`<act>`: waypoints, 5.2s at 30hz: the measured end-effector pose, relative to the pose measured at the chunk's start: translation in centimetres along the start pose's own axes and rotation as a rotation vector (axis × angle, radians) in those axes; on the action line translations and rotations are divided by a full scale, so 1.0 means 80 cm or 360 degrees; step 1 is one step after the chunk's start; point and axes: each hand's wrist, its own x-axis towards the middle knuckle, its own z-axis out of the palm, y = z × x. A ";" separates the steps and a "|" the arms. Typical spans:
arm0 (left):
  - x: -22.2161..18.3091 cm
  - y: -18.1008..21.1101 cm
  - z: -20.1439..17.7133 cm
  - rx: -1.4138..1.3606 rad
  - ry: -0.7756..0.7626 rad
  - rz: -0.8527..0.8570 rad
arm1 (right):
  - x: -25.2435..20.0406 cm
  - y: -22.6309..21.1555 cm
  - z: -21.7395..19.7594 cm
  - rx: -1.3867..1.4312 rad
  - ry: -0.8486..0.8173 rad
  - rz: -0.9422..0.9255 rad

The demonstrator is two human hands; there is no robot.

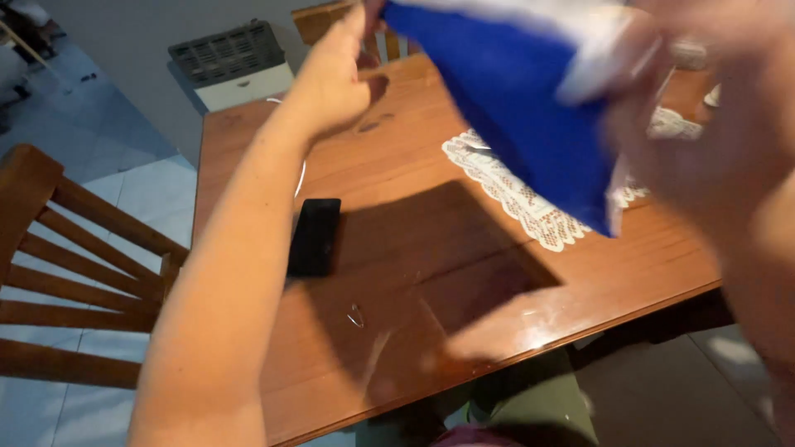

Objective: Threading a white drawstring through the top channel of a fabric bag.

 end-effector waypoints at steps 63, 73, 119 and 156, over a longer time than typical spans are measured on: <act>-0.287 0.025 0.136 -0.0768 0.0587 -0.1239 | -0.136 -0.182 0.286 0.2518 -0.0803 0.1709; -0.279 0.072 0.115 -0.1126 0.0734 -0.1319 | -0.122 -0.182 0.259 0.2221 -0.0743 0.1376; -0.306 0.054 0.156 -0.2069 0.0952 -0.1447 | -0.121 -0.206 0.241 0.2759 -0.0564 0.1844; -0.311 0.046 0.130 -0.2265 0.0394 -0.1248 | -0.139 -0.178 0.264 0.3487 -0.0999 0.1672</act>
